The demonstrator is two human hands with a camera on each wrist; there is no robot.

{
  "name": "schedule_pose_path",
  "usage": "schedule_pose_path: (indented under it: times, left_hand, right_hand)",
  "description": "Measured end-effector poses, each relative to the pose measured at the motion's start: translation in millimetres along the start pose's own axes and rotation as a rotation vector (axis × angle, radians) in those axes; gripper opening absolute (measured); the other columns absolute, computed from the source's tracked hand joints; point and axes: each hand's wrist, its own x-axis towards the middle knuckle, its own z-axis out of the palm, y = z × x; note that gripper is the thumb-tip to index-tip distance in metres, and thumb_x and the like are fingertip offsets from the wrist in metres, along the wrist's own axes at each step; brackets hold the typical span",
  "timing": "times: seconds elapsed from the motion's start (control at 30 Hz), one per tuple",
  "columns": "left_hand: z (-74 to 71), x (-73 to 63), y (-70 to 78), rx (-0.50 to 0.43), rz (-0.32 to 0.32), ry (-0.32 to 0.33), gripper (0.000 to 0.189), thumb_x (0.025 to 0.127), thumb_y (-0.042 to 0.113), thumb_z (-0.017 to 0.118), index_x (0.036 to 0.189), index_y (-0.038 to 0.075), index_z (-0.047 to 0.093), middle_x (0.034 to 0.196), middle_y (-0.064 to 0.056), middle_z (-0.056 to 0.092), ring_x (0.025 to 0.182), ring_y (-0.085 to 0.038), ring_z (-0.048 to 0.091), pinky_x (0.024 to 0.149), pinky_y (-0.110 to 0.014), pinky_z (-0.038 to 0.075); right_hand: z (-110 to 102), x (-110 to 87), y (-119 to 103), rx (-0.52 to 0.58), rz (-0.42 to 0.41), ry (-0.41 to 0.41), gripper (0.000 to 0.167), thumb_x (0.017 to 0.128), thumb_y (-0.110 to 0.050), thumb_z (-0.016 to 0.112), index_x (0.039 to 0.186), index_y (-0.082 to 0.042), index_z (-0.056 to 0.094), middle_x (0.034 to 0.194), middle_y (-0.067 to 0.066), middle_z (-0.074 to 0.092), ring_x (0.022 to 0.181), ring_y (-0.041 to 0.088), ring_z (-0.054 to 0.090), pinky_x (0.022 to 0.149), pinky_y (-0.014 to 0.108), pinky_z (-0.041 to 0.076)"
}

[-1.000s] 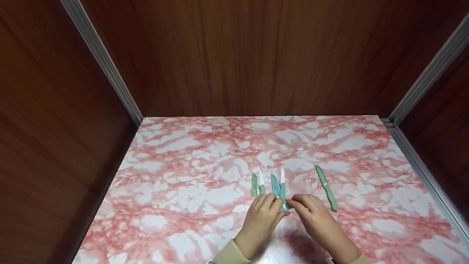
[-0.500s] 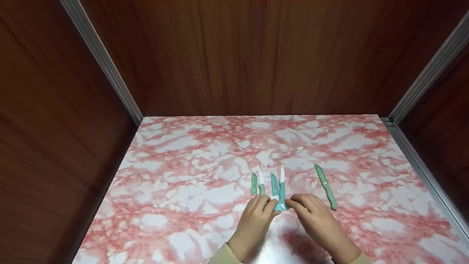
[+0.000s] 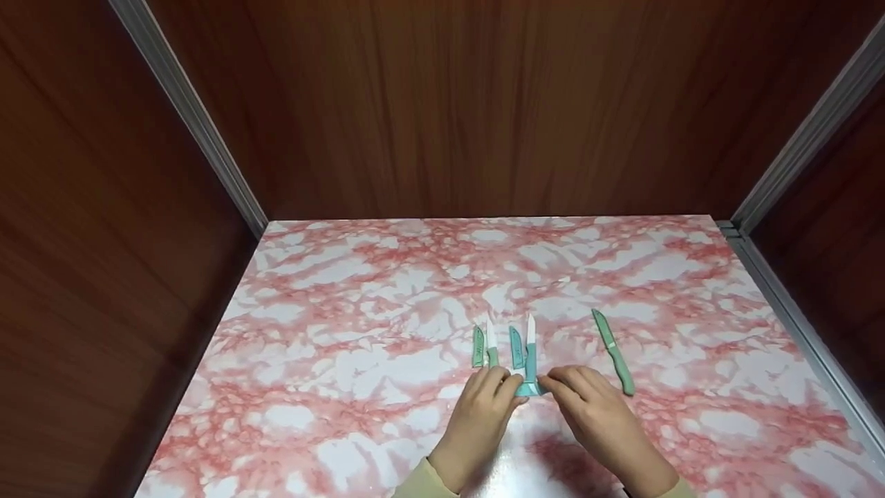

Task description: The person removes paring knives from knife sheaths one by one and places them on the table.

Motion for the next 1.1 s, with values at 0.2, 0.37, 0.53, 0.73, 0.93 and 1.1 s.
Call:
schedule_pose_path:
  times: [0.2, 0.37, 0.53, 0.73, 0.93, 1.1]
  left_hand:
    - [-1.4, -0.7, -1.1, -0.023, 0.004, -0.016, 0.026, 0.089, 0.023, 0.065, 0.109, 0.007, 0.063, 0.096, 0.001, 0.052, 0.086, -0.011, 0.052, 0.086, -0.022, 0.045]
    - [-1.3, -1.6, -0.5, -0.058, -0.021, -0.03, 0.025, 0.091, 0.021, 0.063, 0.11, 0.005, 0.063, 0.096, 0.001, 0.051, 0.084, -0.009, 0.051, 0.081, -0.016, 0.043]
    - [-0.8, -2.9, -1.5, -0.091, -0.03, -0.047, 0.025, 0.093, 0.021, 0.061, 0.111, 0.005, 0.063, 0.097, 0.001, 0.051, 0.086, -0.009, 0.052, 0.084, -0.016, 0.043]
    - [-1.4, -3.4, -2.0, -0.094, -0.024, -0.034, 0.026, 0.09, 0.02, 0.064, 0.111, 0.006, 0.063, 0.097, 0.001, 0.051, 0.085, -0.009, 0.051, 0.081, -0.016, 0.043]
    - [-2.2, -3.7, -1.2, -0.104, -0.039, -0.032, 0.026, 0.093, 0.023, 0.06, 0.112, 0.006, 0.063, 0.098, 0.001, 0.05, 0.085, -0.01, 0.05, 0.08, -0.017, 0.043]
    - [-1.9, -2.8, -2.0, -0.109, -0.037, -0.034, 0.026, 0.093, 0.024, 0.06, 0.113, 0.007, 0.063, 0.098, 0.001, 0.05, 0.086, -0.009, 0.05, 0.08, -0.017, 0.043]
  right_hand:
    - [-0.7, 1.7, -0.4, 0.005, -0.002, -0.008, 0.043, 0.106, -0.023, 0.03, 0.111, -0.006, 0.069, 0.106, 0.003, 0.061, 0.095, 0.018, 0.058, 0.082, 0.029, 0.048]
    - [-1.1, 2.7, 0.3, 0.029, 0.006, 0.008, 0.04, 0.106, -0.023, 0.032, 0.11, -0.006, 0.069, 0.106, 0.002, 0.061, 0.095, 0.017, 0.058, 0.082, 0.028, 0.048]
    - [-1.2, 2.6, 0.9, 0.032, 0.008, 0.003, 0.042, 0.106, -0.023, 0.031, 0.11, -0.007, 0.069, 0.105, 0.001, 0.061, 0.095, 0.017, 0.057, 0.082, 0.028, 0.048]
    - [-2.3, 3.0, 1.7, 0.017, 0.005, 0.002, 0.045, 0.107, -0.022, 0.027, 0.109, -0.006, 0.069, 0.105, 0.0, 0.061, 0.095, 0.017, 0.057, 0.083, 0.026, 0.047]
    - [-2.7, 2.8, 1.4, 0.019, 0.009, -0.006, 0.044, 0.107, -0.024, 0.029, 0.11, -0.006, 0.069, 0.106, 0.001, 0.061, 0.095, 0.016, 0.057, 0.082, 0.026, 0.048]
    - [-3.3, 2.6, 1.8, 0.021, 0.013, -0.006, 0.045, 0.107, -0.024, 0.028, 0.11, -0.007, 0.069, 0.106, 0.0, 0.06, 0.095, 0.016, 0.057, 0.083, 0.025, 0.047]
